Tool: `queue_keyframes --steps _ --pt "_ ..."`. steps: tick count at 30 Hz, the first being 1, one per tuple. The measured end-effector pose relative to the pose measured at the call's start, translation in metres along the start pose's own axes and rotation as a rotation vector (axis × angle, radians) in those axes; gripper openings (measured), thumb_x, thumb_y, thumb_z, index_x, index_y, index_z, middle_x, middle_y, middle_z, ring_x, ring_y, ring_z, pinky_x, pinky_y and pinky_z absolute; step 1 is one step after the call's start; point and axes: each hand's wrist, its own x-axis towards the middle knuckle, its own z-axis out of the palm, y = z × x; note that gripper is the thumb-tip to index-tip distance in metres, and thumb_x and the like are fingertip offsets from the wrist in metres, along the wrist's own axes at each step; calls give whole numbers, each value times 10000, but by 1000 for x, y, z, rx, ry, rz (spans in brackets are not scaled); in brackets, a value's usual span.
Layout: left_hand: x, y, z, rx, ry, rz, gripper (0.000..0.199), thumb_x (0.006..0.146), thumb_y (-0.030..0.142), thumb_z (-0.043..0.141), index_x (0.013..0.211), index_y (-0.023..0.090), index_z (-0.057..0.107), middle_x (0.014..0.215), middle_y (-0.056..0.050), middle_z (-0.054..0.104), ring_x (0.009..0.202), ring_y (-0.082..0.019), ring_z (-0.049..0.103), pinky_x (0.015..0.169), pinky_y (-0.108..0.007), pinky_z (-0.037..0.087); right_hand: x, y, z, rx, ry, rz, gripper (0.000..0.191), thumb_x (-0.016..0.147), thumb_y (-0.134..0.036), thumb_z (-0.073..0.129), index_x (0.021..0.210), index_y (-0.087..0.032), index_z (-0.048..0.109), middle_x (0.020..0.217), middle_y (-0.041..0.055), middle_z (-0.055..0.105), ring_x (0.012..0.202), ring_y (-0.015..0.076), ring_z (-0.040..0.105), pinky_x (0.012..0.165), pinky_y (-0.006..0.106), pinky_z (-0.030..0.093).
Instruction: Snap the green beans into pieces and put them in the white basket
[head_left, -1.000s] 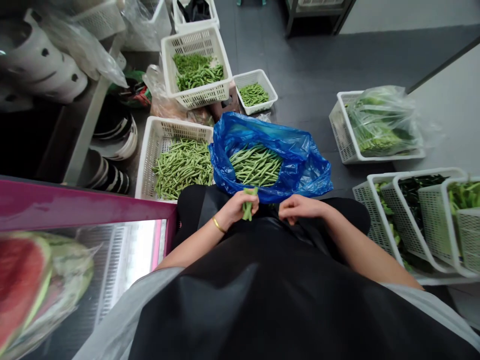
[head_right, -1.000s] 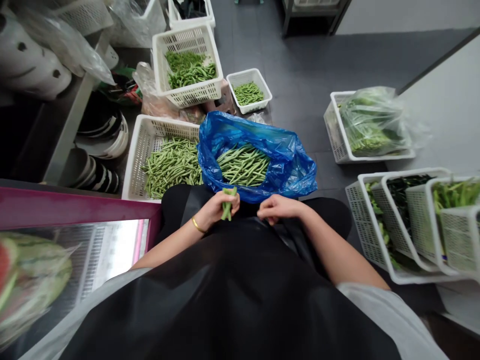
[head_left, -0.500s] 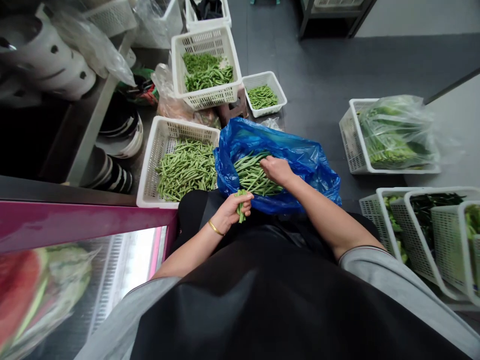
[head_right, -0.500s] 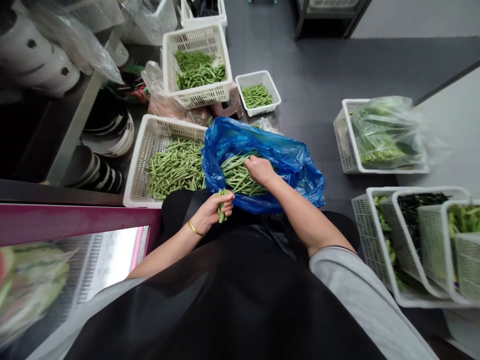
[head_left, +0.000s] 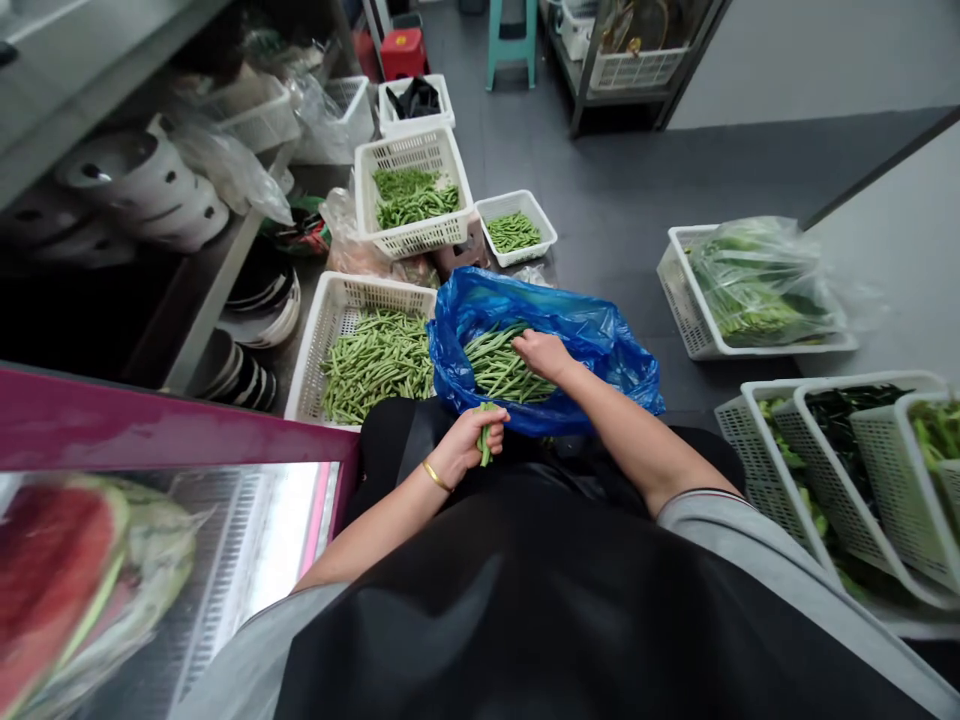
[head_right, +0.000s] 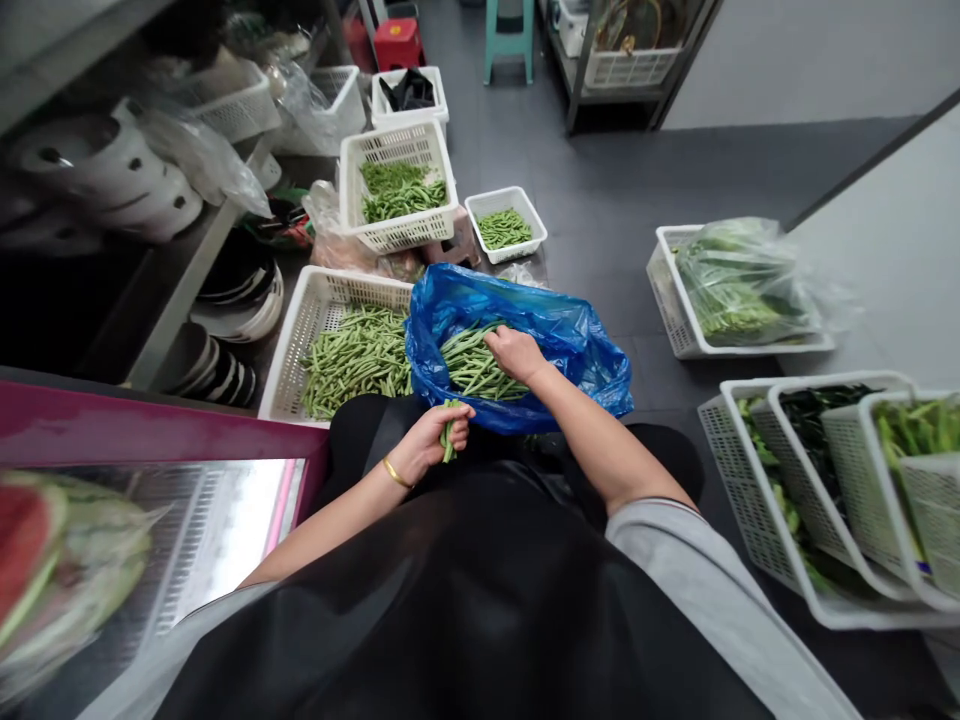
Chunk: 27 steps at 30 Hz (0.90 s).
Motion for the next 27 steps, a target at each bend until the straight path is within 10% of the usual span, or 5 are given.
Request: queue_keyframes --steps 5,10,15,22,27 --pt "12 1 10 -54 34 67 167 761 198 605 839 52 628 587 -44 607 372 -51 424 393 -201 366 -79 -16 -7 244 612 -171 245 915 -224 386 1022 -153 594 845 93 636 782 179 600 696 278 464" --pt "24 4 33 -97 -33 194 175 776 200 612 888 66 624 676 -56 648 385 -38 428 418 -200 388 -147 -45 6 469 805 -143 144 873 -173 474 987 -177 562 772 50 645 682 149 609 633 252 492" --pt "29 -1 42 -75 -4 125 169 713 199 681 813 81 614 539 23 540 371 -19 388 397 -171 341 -168 -47 12 483 701 -10 124 874 -220 453 848 -193 571 693 24 627 613 134 596 598 239 462" --pt "16 -12 40 203 110 443 241 632 281 728 678 117 557 488 53 499 353 -33 396 383 -185 292 -167 -39 16 246 185 182 183 833 -213 421 707 -164 544 669 69 617 563 144 557 498 236 327" --pt "2 -8 37 296 146 636 249 650 320 709 750 121 597 464 56 494 379 -38 404 410 -178 299 -152 -38 27 1203 124 402 216 776 -358 528 643 -195 476 493 -32 519 409 103 469 449 228 393"
